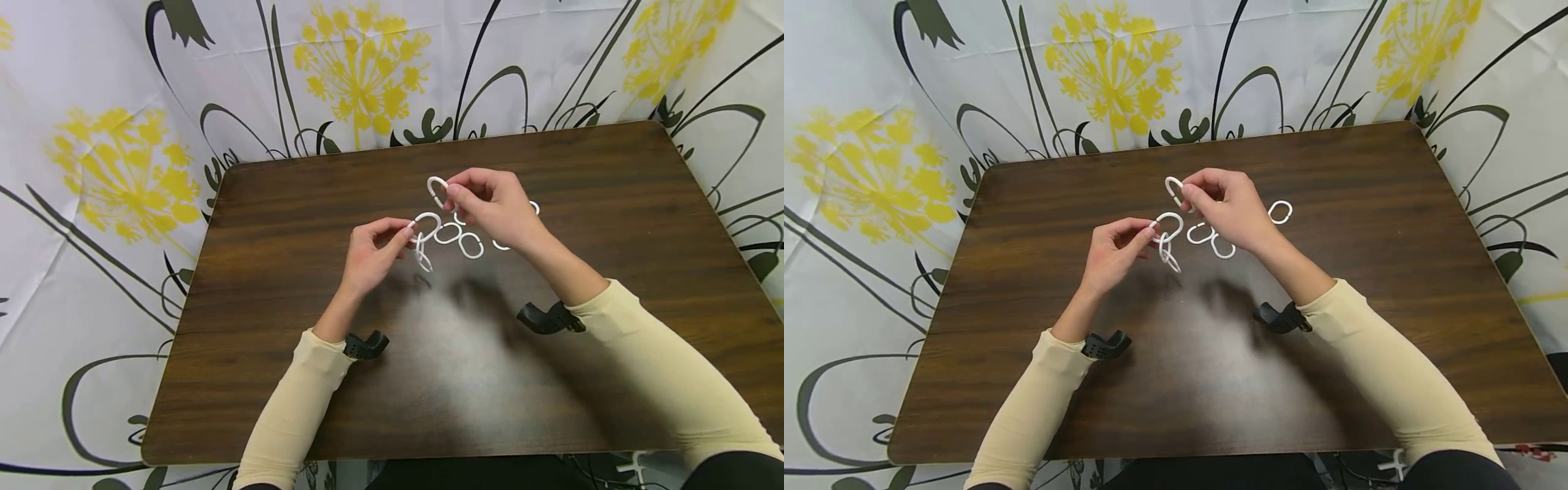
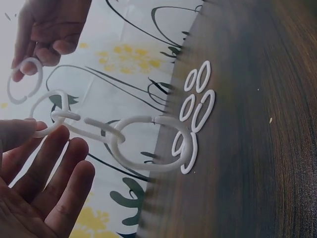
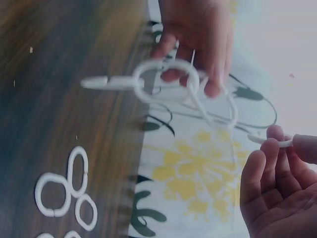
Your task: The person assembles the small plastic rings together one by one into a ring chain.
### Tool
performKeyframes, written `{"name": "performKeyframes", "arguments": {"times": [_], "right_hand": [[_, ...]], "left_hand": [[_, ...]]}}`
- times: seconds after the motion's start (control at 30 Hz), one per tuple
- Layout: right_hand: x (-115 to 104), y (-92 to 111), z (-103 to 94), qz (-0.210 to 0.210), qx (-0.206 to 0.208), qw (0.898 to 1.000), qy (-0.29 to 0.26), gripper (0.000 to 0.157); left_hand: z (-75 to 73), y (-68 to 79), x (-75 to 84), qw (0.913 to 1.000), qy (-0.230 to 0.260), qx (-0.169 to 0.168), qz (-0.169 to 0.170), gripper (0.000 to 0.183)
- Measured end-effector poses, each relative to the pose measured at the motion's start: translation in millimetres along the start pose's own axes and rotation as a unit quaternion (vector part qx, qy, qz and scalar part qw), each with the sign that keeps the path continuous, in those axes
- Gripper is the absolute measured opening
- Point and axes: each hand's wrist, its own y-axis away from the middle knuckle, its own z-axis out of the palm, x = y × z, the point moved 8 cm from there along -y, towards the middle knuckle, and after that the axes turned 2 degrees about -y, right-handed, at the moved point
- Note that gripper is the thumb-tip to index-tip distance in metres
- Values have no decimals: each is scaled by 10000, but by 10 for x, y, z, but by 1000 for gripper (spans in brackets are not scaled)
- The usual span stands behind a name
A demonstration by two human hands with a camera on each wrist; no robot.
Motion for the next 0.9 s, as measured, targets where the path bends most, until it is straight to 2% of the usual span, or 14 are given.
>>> {"name": "performKeyframes", "arguments": {"times": [0.1,0.27,0.47,0.63,0.9], "right_hand": [[42,43,103,197,-235,9993,-228,19],[82,53,247,296,-493,9977,-365,21],[97,69,328,296,-577,9977,-171,20],[82,87,361,134,-571,9980,249,15],[22,106,387,-300,-580,9923,1050,15]], "left_hand": [[19,-2,-79,10000,-83,-23,-35,18],[8,-50,-250,9999,-126,32,102,17],[-25,-63,-258,9994,-287,91,197,18],[-19,-50,-180,9984,-447,63,329,17],[11,-40,-230,9977,-523,6,422,15]]}}
